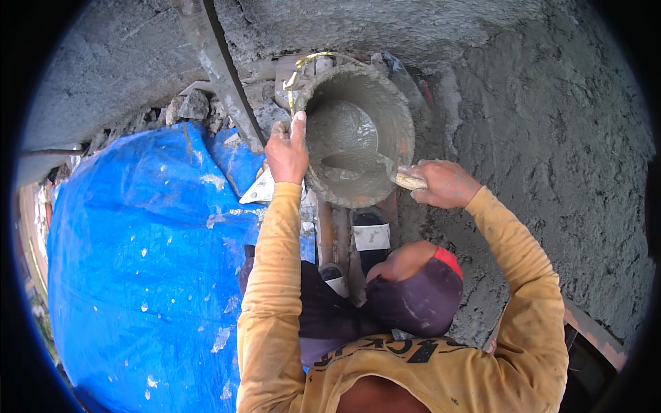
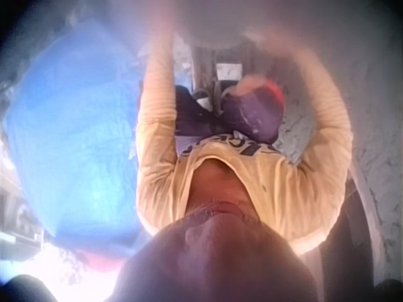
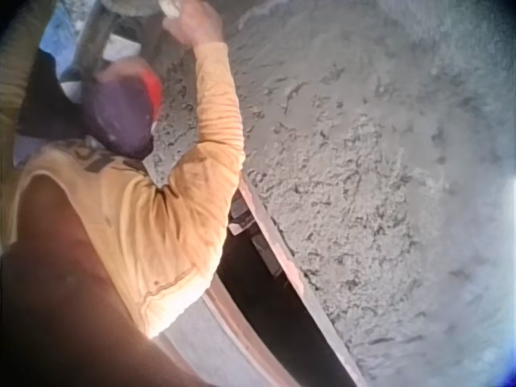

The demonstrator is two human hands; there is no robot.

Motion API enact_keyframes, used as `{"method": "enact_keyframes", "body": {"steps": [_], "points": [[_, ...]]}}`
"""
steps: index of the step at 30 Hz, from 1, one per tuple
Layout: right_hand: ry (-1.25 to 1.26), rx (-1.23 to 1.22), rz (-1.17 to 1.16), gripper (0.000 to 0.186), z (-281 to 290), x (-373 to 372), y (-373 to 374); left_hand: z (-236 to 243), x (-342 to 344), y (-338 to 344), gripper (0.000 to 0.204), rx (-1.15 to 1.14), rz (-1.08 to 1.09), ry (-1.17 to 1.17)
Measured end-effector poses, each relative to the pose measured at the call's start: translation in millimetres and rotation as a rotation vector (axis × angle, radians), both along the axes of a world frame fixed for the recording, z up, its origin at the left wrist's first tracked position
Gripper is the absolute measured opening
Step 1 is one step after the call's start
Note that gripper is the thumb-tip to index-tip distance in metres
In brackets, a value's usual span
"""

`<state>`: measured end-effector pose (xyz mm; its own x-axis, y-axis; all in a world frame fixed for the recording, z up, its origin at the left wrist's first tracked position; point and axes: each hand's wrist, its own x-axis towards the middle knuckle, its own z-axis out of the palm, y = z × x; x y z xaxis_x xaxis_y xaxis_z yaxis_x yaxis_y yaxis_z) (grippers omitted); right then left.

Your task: The person scoops wet cement from a bucket with a trowel and applies it to a vertical wall. They then use a long straightedge to level and smooth the applied cement across the wall surface.

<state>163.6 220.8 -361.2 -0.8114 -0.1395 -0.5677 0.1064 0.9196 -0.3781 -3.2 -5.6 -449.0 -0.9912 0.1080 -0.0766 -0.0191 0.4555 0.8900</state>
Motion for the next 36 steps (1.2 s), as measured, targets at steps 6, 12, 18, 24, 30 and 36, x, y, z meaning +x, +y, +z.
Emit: {"method": "enact_keyframes", "body": {"steps": [6,12,18,24,30,36], "points": [[-0.153,-0.038,0.021,0.054,11,-11,-11,0,1,2,0.05,-0.033,-0.007,-0.002],[-0.199,-0.422,-0.246,0.055,21,15,23,4,0,2,0.052,-0.01,0.007,-0.023],[-0.451,-0.893,-0.866,0.062,15,45,15,-2,2,4,0.052,0.038,-0.002,-0.034],[0.126,-1.162,-1.14,0.065,27,87,5,-1,1,-2,0.055,0.011,0.005,-0.045],[0.161,-0.143,-0.628,0.053,39,75,28,14,5,-4,0.059,0.032,-0.14,-0.125],[0.144,0.3,-0.285,0.041,-41,-10,-7,13,10,3,0.065,0.129,-0.196,-0.148]]}}
